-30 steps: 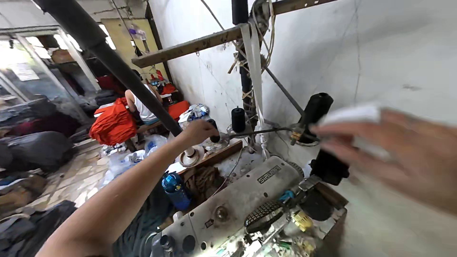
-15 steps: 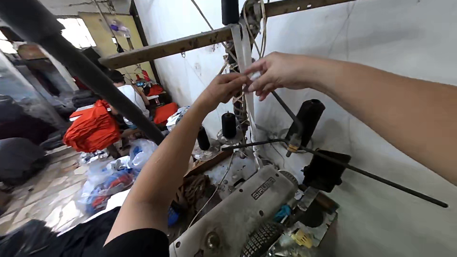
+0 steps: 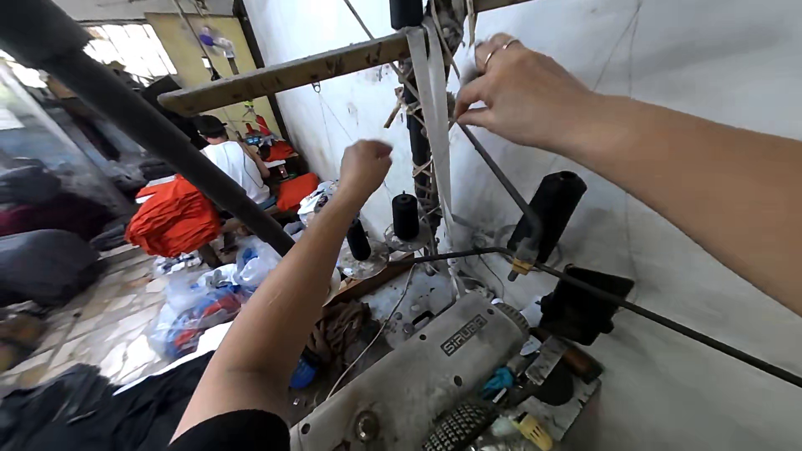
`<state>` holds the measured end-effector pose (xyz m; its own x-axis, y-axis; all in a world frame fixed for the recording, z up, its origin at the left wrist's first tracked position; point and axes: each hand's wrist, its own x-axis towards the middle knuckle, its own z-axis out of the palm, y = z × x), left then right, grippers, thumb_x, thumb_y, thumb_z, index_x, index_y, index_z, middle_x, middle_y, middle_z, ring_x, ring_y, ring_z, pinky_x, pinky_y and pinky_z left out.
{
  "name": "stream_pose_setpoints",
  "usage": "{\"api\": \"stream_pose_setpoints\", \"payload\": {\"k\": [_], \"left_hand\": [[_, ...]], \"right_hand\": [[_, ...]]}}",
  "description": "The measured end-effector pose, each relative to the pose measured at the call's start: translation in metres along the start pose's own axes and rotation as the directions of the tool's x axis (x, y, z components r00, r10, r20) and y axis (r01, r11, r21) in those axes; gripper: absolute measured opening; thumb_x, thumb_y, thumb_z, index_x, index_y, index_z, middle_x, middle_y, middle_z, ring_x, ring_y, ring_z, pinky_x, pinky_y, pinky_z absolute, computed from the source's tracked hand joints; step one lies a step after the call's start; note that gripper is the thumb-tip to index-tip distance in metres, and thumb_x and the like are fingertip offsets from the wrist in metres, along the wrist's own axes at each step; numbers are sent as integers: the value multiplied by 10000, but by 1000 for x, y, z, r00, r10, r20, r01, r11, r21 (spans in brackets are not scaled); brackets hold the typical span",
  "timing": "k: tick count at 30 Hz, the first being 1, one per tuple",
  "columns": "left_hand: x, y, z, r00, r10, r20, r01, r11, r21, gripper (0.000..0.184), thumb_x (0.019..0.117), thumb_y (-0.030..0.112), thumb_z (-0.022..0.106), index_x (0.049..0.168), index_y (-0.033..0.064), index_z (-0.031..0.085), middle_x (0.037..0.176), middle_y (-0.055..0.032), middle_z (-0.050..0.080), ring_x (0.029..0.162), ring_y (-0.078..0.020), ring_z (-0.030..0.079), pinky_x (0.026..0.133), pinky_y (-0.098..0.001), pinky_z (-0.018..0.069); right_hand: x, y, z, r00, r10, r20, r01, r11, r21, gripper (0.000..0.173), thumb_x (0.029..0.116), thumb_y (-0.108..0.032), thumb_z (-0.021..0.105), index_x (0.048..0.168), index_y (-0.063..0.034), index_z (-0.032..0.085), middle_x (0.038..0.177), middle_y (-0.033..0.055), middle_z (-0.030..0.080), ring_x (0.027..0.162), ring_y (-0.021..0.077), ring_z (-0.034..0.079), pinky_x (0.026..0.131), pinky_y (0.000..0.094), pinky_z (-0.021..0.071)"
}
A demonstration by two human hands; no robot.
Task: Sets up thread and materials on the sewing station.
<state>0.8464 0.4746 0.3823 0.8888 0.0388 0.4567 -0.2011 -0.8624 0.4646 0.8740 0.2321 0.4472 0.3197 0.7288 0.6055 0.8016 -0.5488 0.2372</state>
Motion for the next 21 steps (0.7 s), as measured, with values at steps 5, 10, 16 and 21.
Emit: {"api": "stream_pose_setpoints", "payload": {"k": [5, 10, 16, 21], "left_hand": [[17, 54, 13, 981, 161, -108, -179, 533, -827, 476, 1128, 253, 285, 1303, -79, 577, 1231, -122, 676, 1138, -126, 654, 1042, -300, 495], [18, 40, 18, 993, 111, 41, -29, 567, -823, 343, 1097, 209, 424, 1231, -24, 637, 1151, -79, 700, 1038, -129, 681, 936, -306, 545], [-47, -69, 27, 834, -401, 378, 510, 822, -254, 280, 1043, 216, 549, 1104, -32, 663, 875, -103, 664, 710, -152, 603, 684, -339, 531], [-125, -59, -23, 520, -646, 559, 198, 728, 657, 324, 1058, 103, 494, 1268, -128, 583, 1201, -298, 624, 1118, -379, 629, 1013, -512, 469]], "right_hand": [[11, 4, 2, 993, -115, -41, 114, 993, -12, 129, 971, -105, 673, 990, -19, 767, 1110, 295, 627, 1185, 497, 557, 943, 607, 478], [7, 16, -8, 988, -122, -96, 112, 988, -102, 144, 973, -69, 642, 937, 44, 725, 1067, 318, 642, 1166, 542, 562, 917, 655, 470], [-13, 49, -10, 997, -1, -74, -8, 991, -133, 155, 984, -68, 629, 963, 51, 726, 1095, 336, 635, 1178, 559, 543, 936, 662, 450], [-12, 59, 0, 997, -18, -78, 9, 994, -109, 141, 977, -50, 641, 956, 63, 722, 1074, 329, 641, 1153, 566, 553, 900, 674, 458]]}}
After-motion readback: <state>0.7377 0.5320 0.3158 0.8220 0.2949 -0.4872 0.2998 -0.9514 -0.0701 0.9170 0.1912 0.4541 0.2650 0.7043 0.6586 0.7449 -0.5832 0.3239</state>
